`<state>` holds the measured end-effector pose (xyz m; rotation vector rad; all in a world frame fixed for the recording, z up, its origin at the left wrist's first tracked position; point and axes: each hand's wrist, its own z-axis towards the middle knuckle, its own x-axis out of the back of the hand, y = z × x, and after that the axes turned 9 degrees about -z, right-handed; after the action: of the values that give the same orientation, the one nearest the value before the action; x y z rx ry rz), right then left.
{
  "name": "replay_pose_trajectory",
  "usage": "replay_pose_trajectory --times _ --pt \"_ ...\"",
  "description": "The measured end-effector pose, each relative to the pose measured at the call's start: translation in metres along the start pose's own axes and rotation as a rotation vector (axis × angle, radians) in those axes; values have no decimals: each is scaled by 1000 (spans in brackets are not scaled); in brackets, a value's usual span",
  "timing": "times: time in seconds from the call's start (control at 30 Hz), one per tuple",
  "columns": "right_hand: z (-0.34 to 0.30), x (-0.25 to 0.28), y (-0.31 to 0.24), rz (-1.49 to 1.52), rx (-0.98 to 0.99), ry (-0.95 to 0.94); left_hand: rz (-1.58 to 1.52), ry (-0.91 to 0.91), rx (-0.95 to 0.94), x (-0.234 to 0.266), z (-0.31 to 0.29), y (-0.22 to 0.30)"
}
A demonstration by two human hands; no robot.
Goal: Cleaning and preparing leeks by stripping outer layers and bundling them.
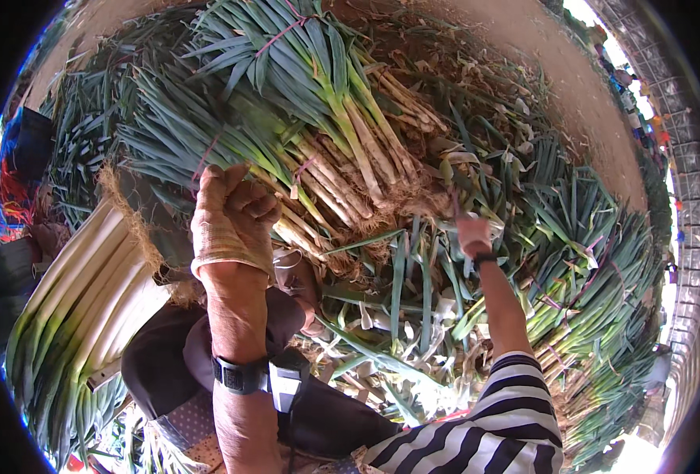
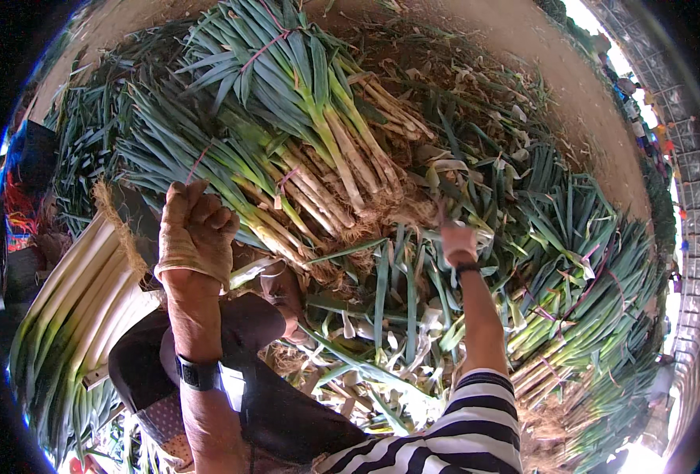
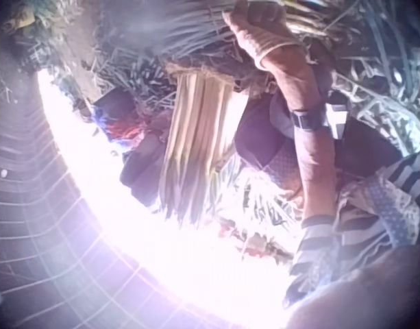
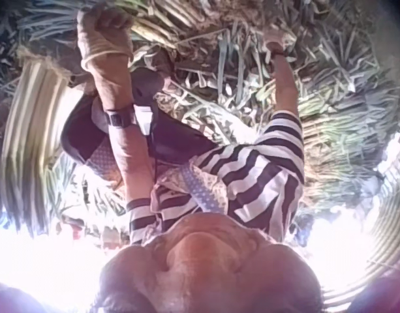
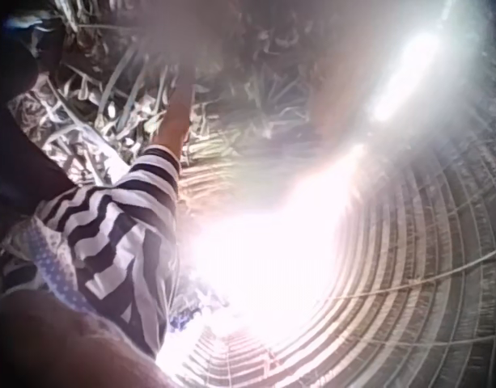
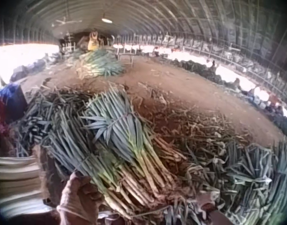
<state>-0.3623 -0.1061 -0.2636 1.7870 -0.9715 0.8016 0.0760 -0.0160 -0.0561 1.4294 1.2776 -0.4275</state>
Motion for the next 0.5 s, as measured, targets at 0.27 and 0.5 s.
replay_pose_trajectory --times 0.27,0.5 --pt "-118 -10 6 90 -175 -426 32 59 27 -1 -2 0" --pt "-76 108 -42 301 270 370 37 97 115 -16 -3 -9"
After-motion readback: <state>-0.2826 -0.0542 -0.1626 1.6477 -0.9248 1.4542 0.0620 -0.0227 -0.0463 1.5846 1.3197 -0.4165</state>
